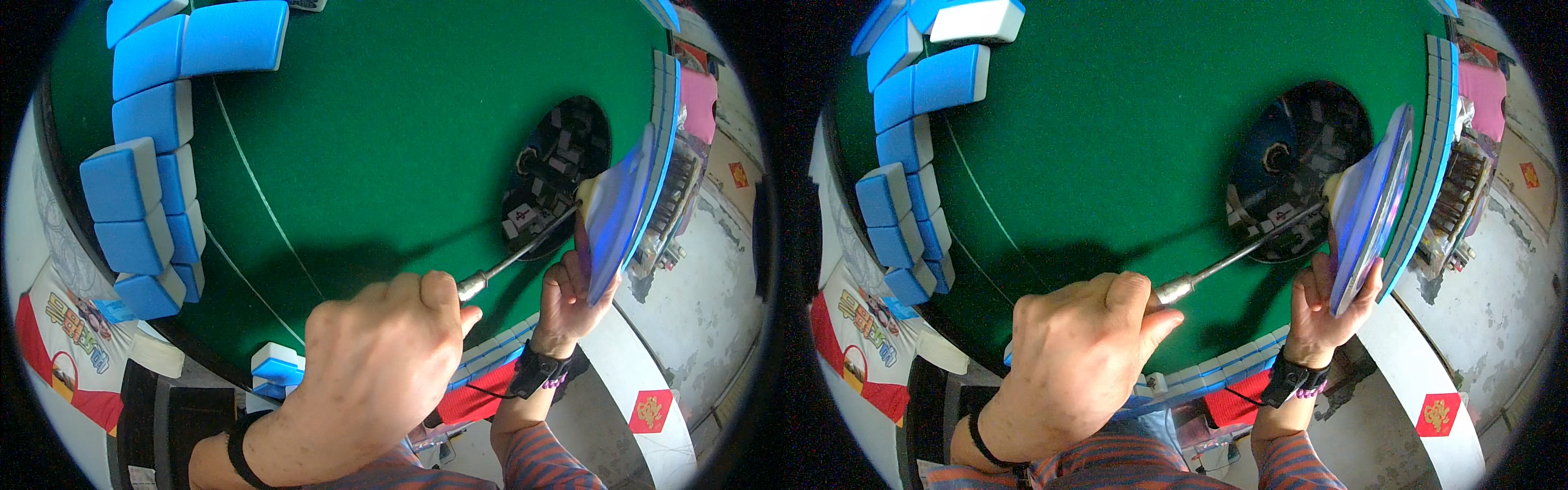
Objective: The person uses a screwdriver to tighten a screw on the center lift mechanism of an automatic mahjong table and then places a cover plate back onto the mechanism.
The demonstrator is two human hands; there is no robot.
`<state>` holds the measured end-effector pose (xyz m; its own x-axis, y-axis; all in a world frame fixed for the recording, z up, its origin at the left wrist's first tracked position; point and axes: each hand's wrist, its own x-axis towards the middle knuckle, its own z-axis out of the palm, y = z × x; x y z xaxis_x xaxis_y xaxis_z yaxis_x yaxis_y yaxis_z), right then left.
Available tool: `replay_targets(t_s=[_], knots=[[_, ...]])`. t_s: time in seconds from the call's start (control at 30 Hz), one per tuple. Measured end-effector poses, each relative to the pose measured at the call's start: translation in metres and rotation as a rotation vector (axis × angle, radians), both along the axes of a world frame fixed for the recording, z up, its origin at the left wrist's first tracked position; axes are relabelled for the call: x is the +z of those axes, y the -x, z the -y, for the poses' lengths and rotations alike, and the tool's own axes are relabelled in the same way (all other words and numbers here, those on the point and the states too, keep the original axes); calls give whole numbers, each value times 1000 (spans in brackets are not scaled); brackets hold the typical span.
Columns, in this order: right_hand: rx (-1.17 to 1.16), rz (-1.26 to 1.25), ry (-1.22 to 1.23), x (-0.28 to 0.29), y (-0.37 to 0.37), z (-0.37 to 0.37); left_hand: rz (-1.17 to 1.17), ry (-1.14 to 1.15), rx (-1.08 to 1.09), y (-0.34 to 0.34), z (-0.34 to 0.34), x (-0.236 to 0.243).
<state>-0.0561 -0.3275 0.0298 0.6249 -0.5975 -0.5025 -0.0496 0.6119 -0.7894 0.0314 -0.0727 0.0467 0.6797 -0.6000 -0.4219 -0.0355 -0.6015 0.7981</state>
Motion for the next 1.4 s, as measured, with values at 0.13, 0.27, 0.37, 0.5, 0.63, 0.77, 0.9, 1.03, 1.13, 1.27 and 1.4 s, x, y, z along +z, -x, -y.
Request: replay_targets(t_s=[0.13,0.27,0.37,0.5,0.63,0.77,0.9,1.03,1.13,1.27,1.4], knots=[[32,17,0,0,2,2,-75,-49,34,-4,2,7],[84,97,-39,-6,9,7,-30,-33,93,-2,1,2],[81,92,-23,-4,9,7,2,-14,6,-2,-2,1],[93,109,-29,-3,8,7,13,-59,-26,-2,2,2],[93,106,-32,-4,8,5,-62,-29,105,-1,2,1],[83,84,-8,-3,8,5,15,3,49,-4,-1,3],[85,90,-15,-3,10,7,65,-34,-16,-3,2,0],[103,100,-27,-3,7,6,-41,12,95,-4,1,0],[4,2,11,-2,-1,-1,-44,29,117,-3,-1,1],[49,43,3,-2,7,6,76,32,49,-5,2,-2],[84,101,-38,-2,9,8,66,-10,64,-2,3,-2]])
